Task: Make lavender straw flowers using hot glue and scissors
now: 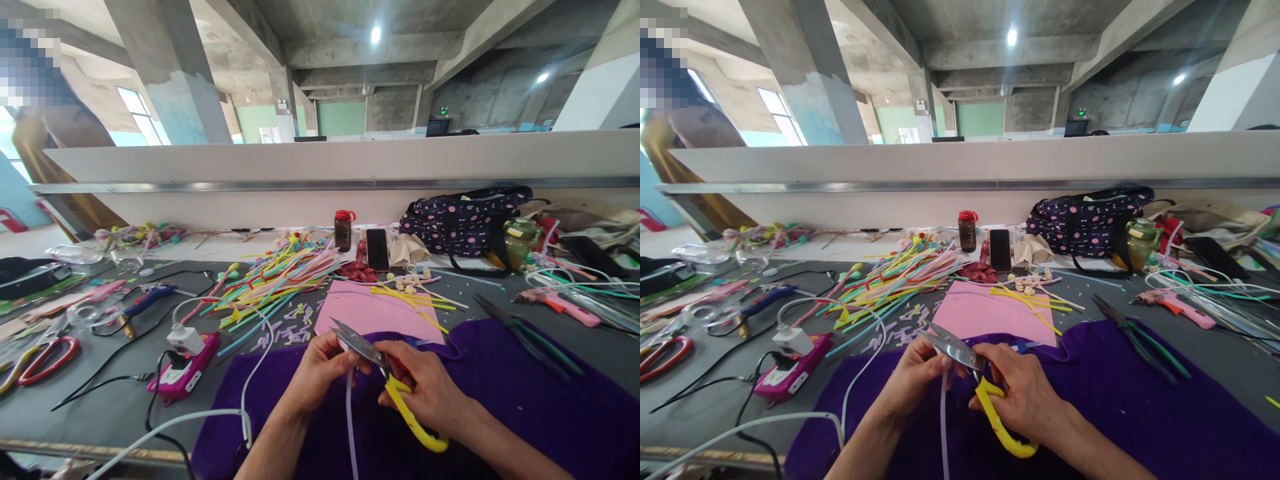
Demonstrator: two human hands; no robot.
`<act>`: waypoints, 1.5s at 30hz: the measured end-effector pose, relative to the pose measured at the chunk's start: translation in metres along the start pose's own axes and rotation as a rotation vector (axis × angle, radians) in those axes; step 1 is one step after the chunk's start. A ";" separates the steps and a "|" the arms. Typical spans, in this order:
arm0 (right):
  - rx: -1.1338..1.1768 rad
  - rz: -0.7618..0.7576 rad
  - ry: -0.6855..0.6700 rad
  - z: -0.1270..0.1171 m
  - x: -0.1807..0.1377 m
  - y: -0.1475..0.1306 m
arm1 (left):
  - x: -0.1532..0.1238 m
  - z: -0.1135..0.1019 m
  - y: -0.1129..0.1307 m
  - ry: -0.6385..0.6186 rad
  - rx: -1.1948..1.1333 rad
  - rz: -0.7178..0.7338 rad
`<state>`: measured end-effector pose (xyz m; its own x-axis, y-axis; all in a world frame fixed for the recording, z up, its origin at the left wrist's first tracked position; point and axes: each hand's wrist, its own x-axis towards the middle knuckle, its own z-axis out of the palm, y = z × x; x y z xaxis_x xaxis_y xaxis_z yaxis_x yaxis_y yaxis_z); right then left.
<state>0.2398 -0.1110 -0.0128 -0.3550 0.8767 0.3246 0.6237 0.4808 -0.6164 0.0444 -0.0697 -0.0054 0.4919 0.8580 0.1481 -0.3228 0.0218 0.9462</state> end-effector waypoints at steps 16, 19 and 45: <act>0.206 0.061 -0.178 -0.017 0.003 -0.010 | 0.002 -0.005 -0.001 -0.073 -0.144 -0.133; 0.121 0.057 -0.185 -0.019 0.003 -0.016 | 0.002 -0.006 -0.002 -0.073 -0.139 -0.150; -0.009 0.056 -0.088 -0.011 -0.002 -0.006 | 0.003 -0.010 -0.005 -0.092 -0.163 -0.131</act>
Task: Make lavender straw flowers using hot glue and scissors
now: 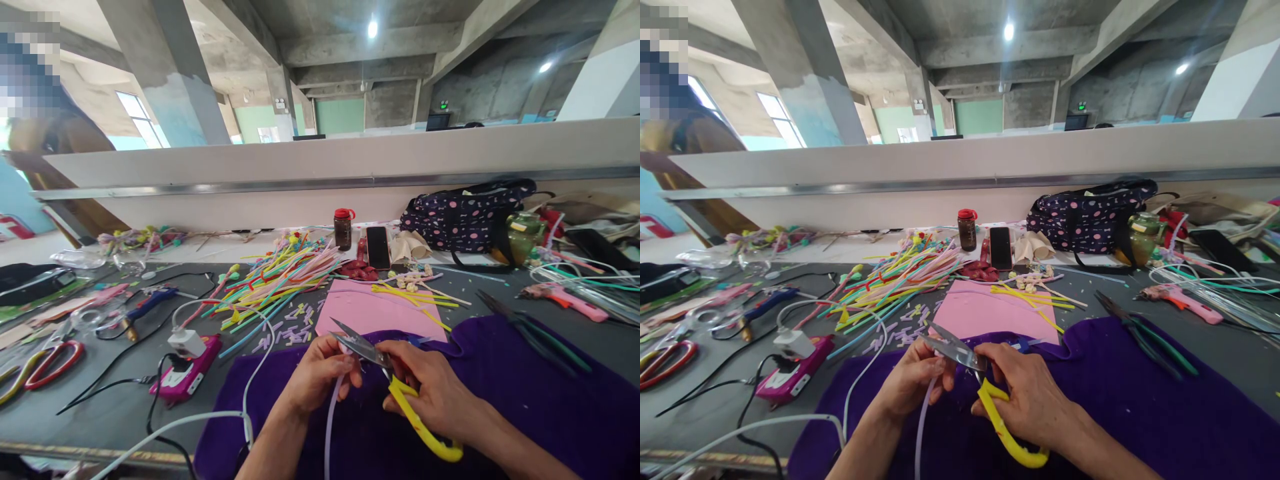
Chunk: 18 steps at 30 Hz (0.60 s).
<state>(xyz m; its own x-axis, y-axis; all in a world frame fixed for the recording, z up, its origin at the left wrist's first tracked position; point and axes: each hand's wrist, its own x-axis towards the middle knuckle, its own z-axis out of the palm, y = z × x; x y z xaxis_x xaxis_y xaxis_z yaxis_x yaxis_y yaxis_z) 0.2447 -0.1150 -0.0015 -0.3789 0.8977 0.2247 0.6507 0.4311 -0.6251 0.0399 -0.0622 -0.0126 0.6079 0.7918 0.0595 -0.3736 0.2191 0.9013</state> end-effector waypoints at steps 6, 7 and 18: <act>-0.008 -0.002 0.016 0.002 0.000 0.002 | -0.001 0.000 0.000 0.004 0.006 0.002; -0.011 -0.004 0.018 0.002 0.000 0.002 | -0.001 0.000 0.000 0.003 0.005 0.004; -0.016 -0.025 0.037 0.002 0.002 0.001 | -0.001 -0.001 -0.001 -0.001 -0.027 0.000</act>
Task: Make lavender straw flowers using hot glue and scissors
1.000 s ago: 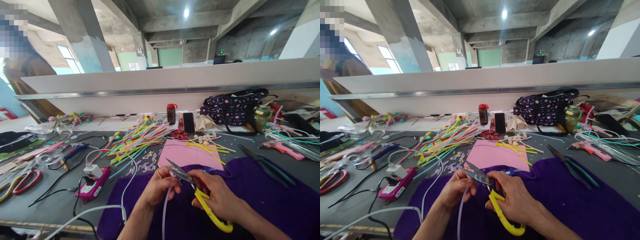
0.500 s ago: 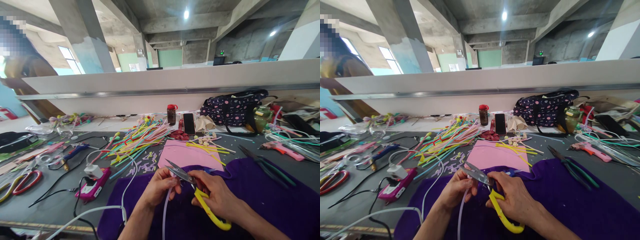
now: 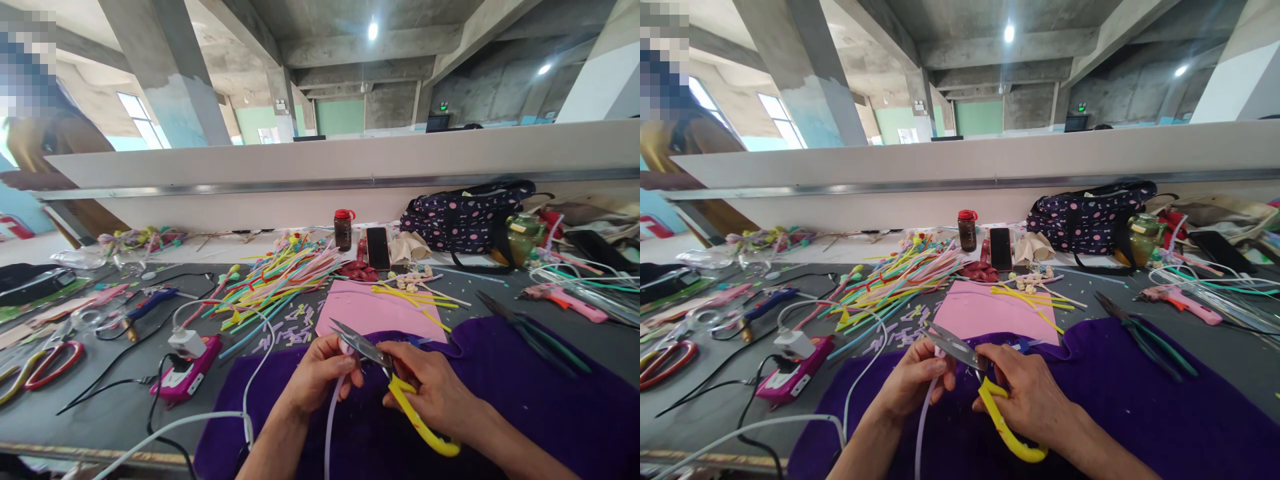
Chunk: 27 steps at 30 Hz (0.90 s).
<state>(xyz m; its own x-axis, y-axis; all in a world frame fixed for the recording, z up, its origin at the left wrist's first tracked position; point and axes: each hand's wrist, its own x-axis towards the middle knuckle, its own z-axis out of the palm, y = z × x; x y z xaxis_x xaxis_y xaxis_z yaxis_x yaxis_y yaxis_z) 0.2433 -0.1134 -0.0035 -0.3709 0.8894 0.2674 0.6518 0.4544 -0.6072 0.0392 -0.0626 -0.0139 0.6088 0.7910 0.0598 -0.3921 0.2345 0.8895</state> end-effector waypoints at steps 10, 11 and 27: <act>-0.016 0.146 0.191 -0.023 -0.019 0.026 | -0.002 -0.003 0.004 0.111 -0.118 0.108; -0.040 0.173 0.181 -0.026 -0.024 0.030 | -0.002 -0.003 0.004 0.113 -0.130 0.110; -0.016 0.129 -0.008 -0.034 -0.021 0.009 | 0.001 0.004 0.003 0.051 -0.077 0.006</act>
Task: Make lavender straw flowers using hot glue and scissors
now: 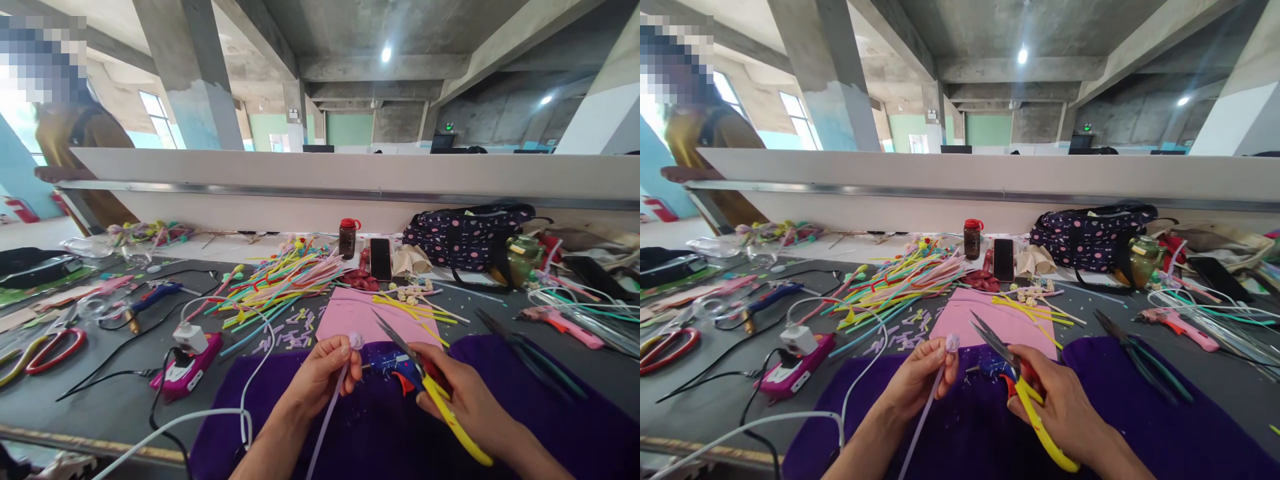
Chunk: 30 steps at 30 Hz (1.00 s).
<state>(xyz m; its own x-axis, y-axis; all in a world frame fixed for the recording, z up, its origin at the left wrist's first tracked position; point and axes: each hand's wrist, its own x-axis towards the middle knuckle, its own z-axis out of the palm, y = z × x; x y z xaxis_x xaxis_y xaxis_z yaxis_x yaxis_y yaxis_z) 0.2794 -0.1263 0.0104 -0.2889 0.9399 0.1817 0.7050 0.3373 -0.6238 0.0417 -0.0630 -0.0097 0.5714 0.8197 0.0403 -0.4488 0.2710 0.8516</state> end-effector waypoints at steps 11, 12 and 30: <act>0.119 -0.016 0.049 0.009 0.012 0.010 | 0.000 0.002 0.002 0.072 0.083 -0.009; 0.141 -0.013 0.069 0.011 0.013 0.011 | 0.001 0.003 0.002 0.085 0.084 -0.014; -0.491 0.328 0.083 -0.017 -0.049 0.092 | 0.002 0.004 0.002 0.177 -0.051 0.016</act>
<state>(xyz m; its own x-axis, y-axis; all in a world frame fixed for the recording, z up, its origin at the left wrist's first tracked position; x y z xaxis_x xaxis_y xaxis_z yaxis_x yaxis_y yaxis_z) 0.3699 -0.1405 -0.0429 0.0328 0.9934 0.1101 0.9715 -0.0058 -0.2370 0.0444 -0.0633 -0.0053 0.4362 0.8988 -0.0433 -0.4938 0.2793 0.8235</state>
